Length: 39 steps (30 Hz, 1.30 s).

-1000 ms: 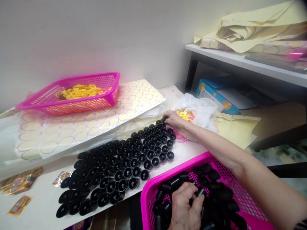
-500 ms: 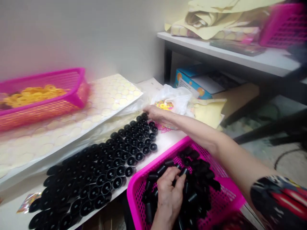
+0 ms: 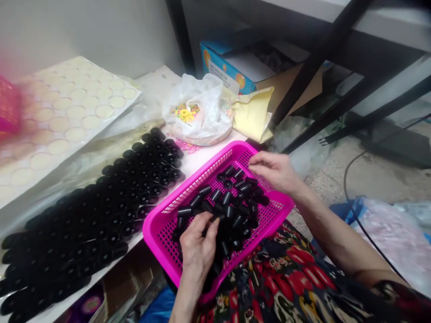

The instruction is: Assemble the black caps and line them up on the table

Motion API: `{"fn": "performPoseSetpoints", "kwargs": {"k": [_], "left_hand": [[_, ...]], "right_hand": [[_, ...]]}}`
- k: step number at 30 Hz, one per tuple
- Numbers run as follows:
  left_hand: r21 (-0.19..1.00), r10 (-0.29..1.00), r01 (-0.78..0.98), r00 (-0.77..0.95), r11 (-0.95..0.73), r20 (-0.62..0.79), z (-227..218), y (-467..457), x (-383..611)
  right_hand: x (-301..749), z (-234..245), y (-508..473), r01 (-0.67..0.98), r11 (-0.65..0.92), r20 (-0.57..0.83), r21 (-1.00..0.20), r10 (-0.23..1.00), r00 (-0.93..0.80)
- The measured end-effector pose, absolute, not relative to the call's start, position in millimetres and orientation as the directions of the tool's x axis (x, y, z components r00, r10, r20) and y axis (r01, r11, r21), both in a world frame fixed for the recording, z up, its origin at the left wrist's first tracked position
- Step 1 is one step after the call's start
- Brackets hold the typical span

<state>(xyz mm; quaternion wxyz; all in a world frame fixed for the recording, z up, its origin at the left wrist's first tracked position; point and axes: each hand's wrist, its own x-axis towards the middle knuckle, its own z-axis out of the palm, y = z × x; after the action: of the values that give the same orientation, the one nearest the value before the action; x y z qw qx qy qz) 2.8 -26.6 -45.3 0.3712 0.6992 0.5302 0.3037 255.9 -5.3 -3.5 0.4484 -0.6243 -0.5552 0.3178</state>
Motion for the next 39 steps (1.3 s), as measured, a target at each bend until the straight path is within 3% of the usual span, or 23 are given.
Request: {"fn": "performPoseSetpoints", "kwargs": {"k": [4,7,12,18,21,24,27,29,33,36,38,39], "left_hand": [[0.815,0.97,0.556,0.241,-0.16,0.027,-49.0,-37.5,5.6],[0.8,0.972,0.577,0.232,-0.163,0.031,-47.1,-42.8,5.1],[0.772,0.976,0.621,0.22,-0.134,-0.008,-37.0,-43.6,6.9],[0.727,0.913,0.622,0.407,-0.29,0.016,-25.9,-22.1,37.7],[0.515,0.817,0.709,0.576,-0.482,-0.027,-25.1,-10.7,62.6],[0.212,0.717,0.716,0.692,-0.665,-0.089,-28.3,-2.8,88.5],[0.145,0.615,0.628,0.778,-0.765,-0.128,-36.7,3.6,110.8],[0.155,0.596,0.618,0.786,-0.771,-0.165,-44.5,8.3,121.1],[0.262,0.638,0.661,0.749,-0.703,-0.176,-57.5,19.8,126.2],[0.591,0.729,0.644,0.671,-0.486,-0.132,-56.6,28.0,118.6],[0.856,0.759,0.481,0.625,-0.19,-0.184,-49.9,30.1,111.5],[0.931,0.746,0.363,0.628,-0.029,-0.221,-45.4,29.7,108.2]], "right_hand": [[264.9,-34.2,-1.0,0.791,0.043,-0.027,-0.61,0.997,-0.075],[271.6,-29.4,2.9,0.915,0.072,-0.183,-0.396,0.971,-0.156],[278.6,-37.9,-31.3,0.936,-0.012,-0.318,-0.352,0.942,-0.107],[262.7,-67.3,-67.6,0.881,-0.136,-0.306,-0.453,0.952,-0.011],[274.7,-55.6,-67.9,0.811,-0.171,-0.305,-0.559,0.952,-0.009],[296.6,-38.9,-69.2,0.444,-0.281,-0.3,-0.851,0.953,0.027],[309.8,-33.2,-74.4,-0.021,-0.31,-0.31,-0.951,0.945,0.099],[310.5,-35.8,-77.6,-0.189,-0.303,-0.327,-0.934,0.938,0.114],[301.4,-42.9,-79.9,-0.322,-0.309,-0.362,-0.895,0.925,0.116],[294.0,-43.2,-78.5,-0.435,-0.295,-0.373,-0.851,0.922,0.104],[290.1,-41.3,-76.1,-0.476,-0.245,-0.338,-0.844,0.933,0.119],[288.2,-39.9,-74.5,-0.474,-0.21,-0.31,-0.855,0.94,0.143]]}}
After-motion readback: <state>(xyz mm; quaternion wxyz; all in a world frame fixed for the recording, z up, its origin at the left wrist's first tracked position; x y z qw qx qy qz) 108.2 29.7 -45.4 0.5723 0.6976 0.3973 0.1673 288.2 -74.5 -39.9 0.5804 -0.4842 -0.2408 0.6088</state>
